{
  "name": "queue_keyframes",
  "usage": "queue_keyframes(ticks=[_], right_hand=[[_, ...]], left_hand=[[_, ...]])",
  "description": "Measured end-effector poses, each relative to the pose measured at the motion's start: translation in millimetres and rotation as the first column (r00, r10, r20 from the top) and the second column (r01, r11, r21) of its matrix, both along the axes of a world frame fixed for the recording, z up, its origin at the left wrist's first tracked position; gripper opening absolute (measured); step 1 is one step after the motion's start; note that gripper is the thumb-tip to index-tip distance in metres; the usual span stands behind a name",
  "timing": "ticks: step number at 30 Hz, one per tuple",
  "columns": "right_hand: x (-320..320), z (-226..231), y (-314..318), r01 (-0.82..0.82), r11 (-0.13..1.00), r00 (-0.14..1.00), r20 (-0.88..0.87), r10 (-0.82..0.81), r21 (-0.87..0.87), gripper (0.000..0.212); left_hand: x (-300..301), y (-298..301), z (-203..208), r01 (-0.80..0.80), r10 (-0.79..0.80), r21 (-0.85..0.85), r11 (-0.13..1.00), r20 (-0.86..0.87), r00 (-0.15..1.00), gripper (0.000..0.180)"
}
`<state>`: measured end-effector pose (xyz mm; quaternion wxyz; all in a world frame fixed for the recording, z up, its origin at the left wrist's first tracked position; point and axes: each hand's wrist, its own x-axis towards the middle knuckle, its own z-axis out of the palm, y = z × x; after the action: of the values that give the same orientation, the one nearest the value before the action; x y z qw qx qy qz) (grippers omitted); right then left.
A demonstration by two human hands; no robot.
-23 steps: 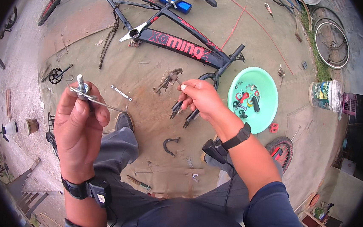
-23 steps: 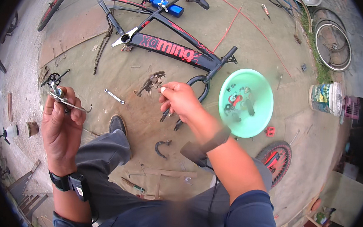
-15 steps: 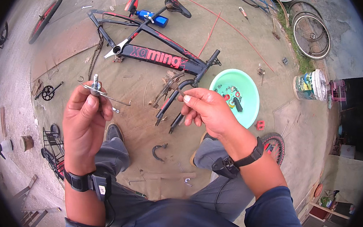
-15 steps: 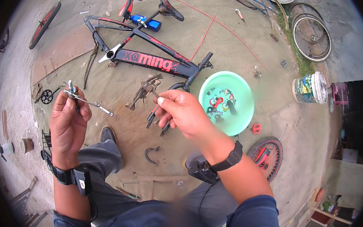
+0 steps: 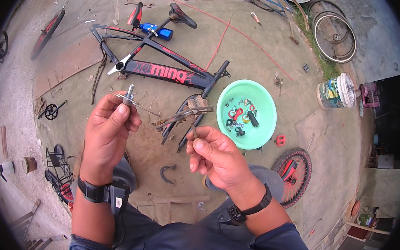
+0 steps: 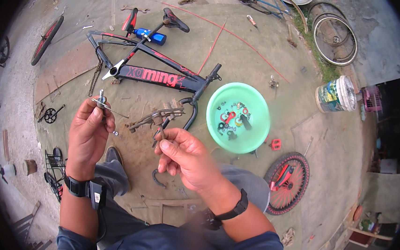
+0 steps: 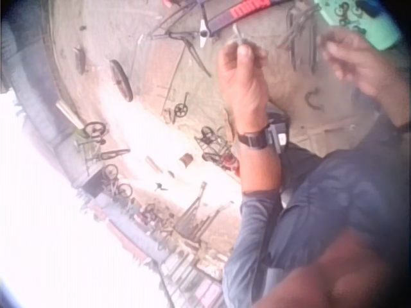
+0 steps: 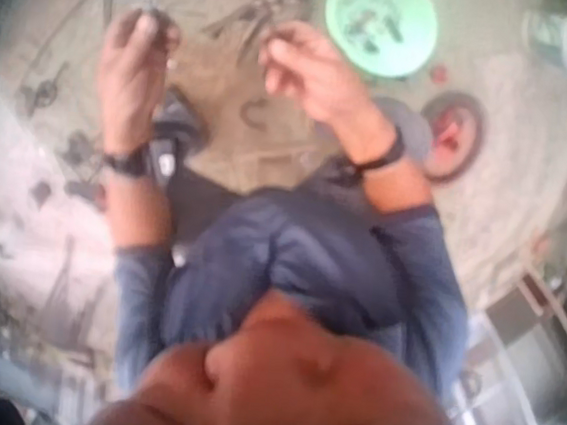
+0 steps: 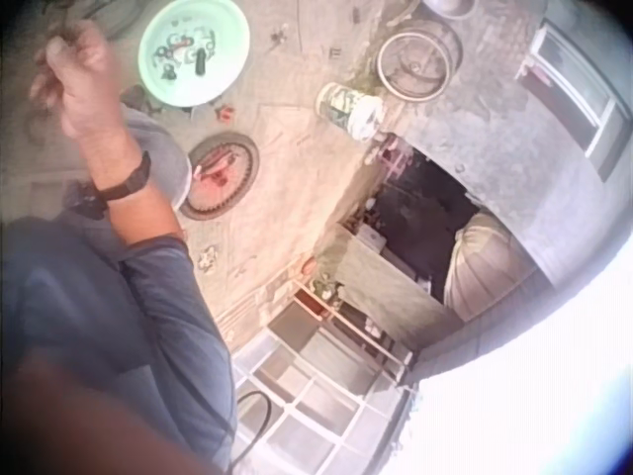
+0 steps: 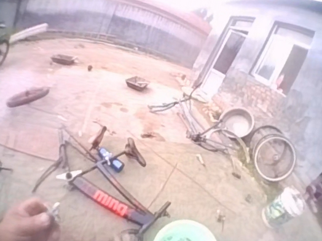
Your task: The person assembles a bicycle brake caliper by hand, picking small parts from a green basin and attaching them to a metal caliper body. They thread a wire through the assembly and attach a rubber brake cable housing, then connect the housing to the caliper.
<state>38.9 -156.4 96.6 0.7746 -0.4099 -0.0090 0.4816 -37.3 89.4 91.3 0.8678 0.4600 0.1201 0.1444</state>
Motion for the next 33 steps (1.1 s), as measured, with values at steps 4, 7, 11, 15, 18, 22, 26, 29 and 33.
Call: queue_keyframes(ticks=[4,7,11,15,18,22,26,29,33], right_hand=[[-1,-6,-5,0.002,0.998,1.000,-0.018,-0.001,0.062,0.021],[-1,-7,-10,0.021,0.997,0.999,-0.027,-0.019,0.075,0.020],[-2,-7,-13,0.008,0.997,1.000,-0.021,-0.006,0.073,0.019],[-8,-9,-13,0.004,0.997,1.000,-0.024,-0.002,0.080,0.018],[-12,-10,-12,-0.008,0.996,1.000,-0.017,0.010,0.084,0.018],[-18,-11,-9,-0.033,0.998,0.999,0.009,0.033,0.062,0.019],[-21,-10,-8,-0.046,0.999,0.998,0.041,0.045,0.011,0.019],[-21,-10,-8,-0.045,0.999,0.997,0.066,0.045,-0.001,0.019],[-22,-12,-6,-0.049,0.999,0.995,0.090,0.050,-0.011,0.019]], left_hand=[[9,-10,-3,0.014,-0.014,-0.013,1.000,-0.002,1.000,0.025],[15,-17,-4,0.015,-0.015,-0.018,1.000,-0.020,1.000,0.023],[23,-27,-4,-0.017,0.015,-0.039,0.999,-0.048,0.999,0.021],[30,-41,-8,-0.036,0.035,-0.036,0.999,-0.031,0.999,0.019],[33,-52,-11,-0.038,0.039,0.025,0.999,-0.045,0.998,0.016],[33,-62,-10,-0.043,0.044,0.007,0.999,-0.077,0.996,0.015],[32,-64,-8,-0.034,0.032,-0.042,0.999,-0.044,0.999,0.014],[31,-63,-7,-0.030,0.027,-0.068,0.997,-0.034,0.999,0.014],[30,-62,-6,-0.036,0.034,-0.076,0.996,-0.037,0.999,0.015]])
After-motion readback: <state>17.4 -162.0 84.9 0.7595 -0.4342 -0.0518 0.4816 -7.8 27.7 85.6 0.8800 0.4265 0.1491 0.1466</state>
